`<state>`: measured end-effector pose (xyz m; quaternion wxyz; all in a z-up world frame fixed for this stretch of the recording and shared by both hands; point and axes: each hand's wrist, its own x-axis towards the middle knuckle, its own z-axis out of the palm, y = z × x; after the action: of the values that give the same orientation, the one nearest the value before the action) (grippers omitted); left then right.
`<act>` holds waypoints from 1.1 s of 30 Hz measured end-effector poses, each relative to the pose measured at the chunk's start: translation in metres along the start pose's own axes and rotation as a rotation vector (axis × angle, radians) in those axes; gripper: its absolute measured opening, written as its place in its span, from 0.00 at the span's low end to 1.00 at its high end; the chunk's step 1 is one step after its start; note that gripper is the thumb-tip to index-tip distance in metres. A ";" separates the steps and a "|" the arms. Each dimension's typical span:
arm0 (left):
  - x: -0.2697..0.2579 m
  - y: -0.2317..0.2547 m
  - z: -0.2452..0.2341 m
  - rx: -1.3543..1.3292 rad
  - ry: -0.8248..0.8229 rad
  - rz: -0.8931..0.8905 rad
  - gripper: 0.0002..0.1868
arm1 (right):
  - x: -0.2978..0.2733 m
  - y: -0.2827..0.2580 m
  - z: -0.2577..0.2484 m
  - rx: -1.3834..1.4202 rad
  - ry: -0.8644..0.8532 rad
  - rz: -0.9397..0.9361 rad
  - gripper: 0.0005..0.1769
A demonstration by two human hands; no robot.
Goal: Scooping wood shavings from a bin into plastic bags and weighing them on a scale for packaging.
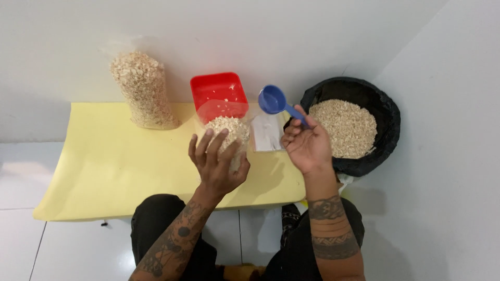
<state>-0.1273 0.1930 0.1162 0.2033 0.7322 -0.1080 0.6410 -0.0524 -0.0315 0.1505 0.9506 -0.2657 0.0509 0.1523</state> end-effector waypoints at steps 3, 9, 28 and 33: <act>-0.001 0.012 0.008 -0.006 -0.035 0.112 0.11 | -0.002 -0.023 -0.003 0.037 -0.002 -0.018 0.21; -0.017 0.020 0.018 -0.053 -0.145 0.121 0.09 | -0.002 -0.047 -0.026 0.044 -0.049 -0.008 0.24; -0.036 0.120 0.159 -0.971 -1.104 -1.064 0.43 | 0.100 -0.109 -0.257 -1.419 0.742 -0.352 0.15; -0.077 0.119 0.198 -0.862 -0.997 -1.022 0.31 | 0.094 -0.091 -0.236 -1.642 0.665 -0.218 0.15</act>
<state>-0.0115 -0.0078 0.0408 0.6600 0.7469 -0.0755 -0.0271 0.0619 -0.2037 -0.0233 0.4060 -0.8966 0.1731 -0.0353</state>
